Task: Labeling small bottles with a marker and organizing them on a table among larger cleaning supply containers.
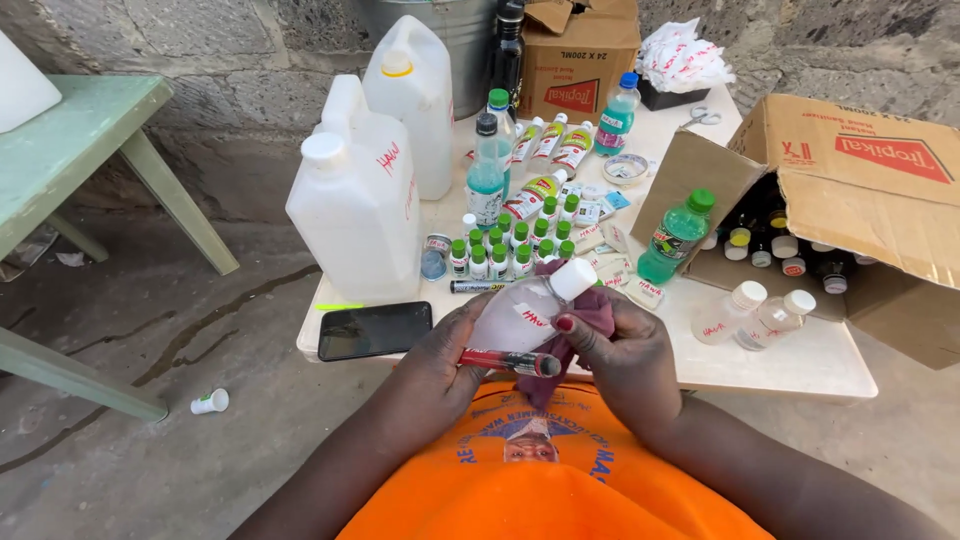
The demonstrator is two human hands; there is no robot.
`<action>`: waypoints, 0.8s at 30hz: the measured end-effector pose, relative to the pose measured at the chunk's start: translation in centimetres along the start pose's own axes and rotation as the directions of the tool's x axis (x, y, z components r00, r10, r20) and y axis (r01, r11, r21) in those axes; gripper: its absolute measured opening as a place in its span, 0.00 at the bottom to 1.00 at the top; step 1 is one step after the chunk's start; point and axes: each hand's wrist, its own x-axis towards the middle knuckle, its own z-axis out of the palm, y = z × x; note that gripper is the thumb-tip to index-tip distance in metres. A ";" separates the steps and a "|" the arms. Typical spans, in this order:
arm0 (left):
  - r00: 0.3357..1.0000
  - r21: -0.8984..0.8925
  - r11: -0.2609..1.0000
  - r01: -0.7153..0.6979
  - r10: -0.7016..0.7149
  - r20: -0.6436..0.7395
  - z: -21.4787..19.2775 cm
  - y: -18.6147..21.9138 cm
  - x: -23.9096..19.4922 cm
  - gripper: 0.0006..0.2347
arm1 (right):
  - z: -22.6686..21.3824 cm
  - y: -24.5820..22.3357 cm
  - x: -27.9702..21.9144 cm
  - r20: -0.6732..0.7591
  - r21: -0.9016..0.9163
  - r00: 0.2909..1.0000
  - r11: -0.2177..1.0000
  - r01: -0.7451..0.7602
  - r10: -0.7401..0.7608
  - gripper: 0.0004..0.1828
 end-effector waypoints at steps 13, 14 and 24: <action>0.990 -0.230 0.968 -0.100 0.074 -0.120 0.1 2.1 -0.4 0.24 | -1.0 4.8 -1.0 0.466 -0.381 0.591 0.454 0.805 -0.658 0.24; 0.990 -0.230 0.968 -0.098 0.072 -0.119 -0.2 2.3 -0.4 0.24 | -1.1 4.2 -0.9 0.466 -0.380 0.593 0.456 0.805 -0.657 0.24; 0.969 -0.087 0.967 -0.240 0.233 -0.086 -0.8 1.1 -0.5 0.23 | 0.1 -3.1 0.5 0.700 -0.410 0.418 0.153 0.899 -0.579 0.15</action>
